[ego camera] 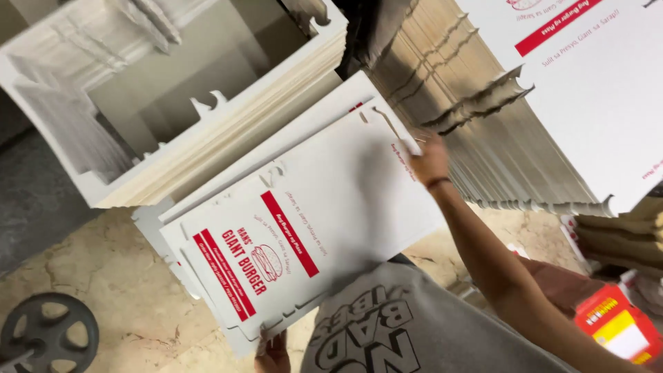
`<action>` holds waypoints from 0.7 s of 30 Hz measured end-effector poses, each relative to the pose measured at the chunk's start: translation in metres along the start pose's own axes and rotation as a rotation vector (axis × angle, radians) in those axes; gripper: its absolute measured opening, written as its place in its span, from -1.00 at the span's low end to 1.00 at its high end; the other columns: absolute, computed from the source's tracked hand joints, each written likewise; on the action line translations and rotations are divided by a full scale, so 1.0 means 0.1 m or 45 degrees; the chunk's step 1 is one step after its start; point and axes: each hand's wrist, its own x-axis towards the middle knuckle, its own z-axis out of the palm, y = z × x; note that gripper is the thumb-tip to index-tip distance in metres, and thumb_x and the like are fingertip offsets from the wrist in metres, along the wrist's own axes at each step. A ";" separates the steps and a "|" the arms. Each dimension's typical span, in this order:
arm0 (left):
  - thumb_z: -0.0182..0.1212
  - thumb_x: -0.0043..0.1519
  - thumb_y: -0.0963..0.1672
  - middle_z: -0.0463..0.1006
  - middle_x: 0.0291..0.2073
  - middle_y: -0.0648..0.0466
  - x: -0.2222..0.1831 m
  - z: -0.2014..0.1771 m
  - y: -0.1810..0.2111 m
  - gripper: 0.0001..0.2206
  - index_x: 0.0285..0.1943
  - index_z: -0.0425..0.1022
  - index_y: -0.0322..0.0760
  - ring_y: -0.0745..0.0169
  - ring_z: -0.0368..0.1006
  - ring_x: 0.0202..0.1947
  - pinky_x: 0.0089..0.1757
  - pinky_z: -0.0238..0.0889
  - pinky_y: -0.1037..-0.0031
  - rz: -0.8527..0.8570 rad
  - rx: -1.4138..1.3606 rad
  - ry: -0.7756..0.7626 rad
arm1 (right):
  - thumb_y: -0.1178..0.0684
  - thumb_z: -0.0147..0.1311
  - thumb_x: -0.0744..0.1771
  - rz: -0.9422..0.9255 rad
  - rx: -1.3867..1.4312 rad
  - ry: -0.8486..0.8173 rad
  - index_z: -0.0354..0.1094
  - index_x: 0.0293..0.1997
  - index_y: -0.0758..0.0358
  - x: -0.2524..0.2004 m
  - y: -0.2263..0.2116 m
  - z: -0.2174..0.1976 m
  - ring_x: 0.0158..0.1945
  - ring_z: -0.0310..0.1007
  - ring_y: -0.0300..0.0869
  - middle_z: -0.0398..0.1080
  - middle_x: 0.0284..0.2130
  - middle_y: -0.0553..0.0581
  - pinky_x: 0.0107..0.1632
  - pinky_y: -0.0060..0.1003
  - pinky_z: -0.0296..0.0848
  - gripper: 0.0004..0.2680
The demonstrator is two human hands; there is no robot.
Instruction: The person is manually sorting and placing flat cardboard burger boxes into a plastic organizing frame.
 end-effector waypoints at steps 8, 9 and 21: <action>-0.21 0.49 0.04 0.50 0.09 -0.34 -0.22 0.11 0.35 -0.58 0.47 0.19 -0.13 -0.43 0.46 -0.03 -0.03 0.35 -0.08 -0.273 0.818 0.059 | 0.06 0.22 0.27 1.387 0.388 -0.427 0.25 -0.57 0.14 -1.33 0.53 -0.48 -0.34 0.10 -0.23 0.21 -0.53 -0.05 -0.29 -0.24 0.09 -0.79; -0.21 0.49 0.04 0.50 0.09 -0.34 -0.35 0.26 0.44 -0.58 0.47 0.19 -0.13 -0.43 0.46 -0.03 -0.03 0.35 -0.08 -0.278 0.795 0.073 | 0.06 0.22 0.27 1.368 0.381 -0.448 0.25 -0.57 0.14 -1.08 0.42 -0.69 -0.34 0.10 -0.23 0.21 -0.53 -0.05 -0.29 -0.24 0.09 -0.79; 0.38 0.14 0.00 0.28 0.41 -0.20 -1.15 3.81 -0.78 -0.29 0.52 0.22 -0.06 -0.52 0.08 0.41 0.29 -0.18 -0.37 1.112 2.010 -0.944 | -0.23 0.25 0.34 0.924 0.712 -1.059 0.47 -0.32 0.29 0.58 0.70 -0.22 -0.48 0.60 0.00 0.51 -0.57 0.28 -0.33 -0.14 0.62 -0.68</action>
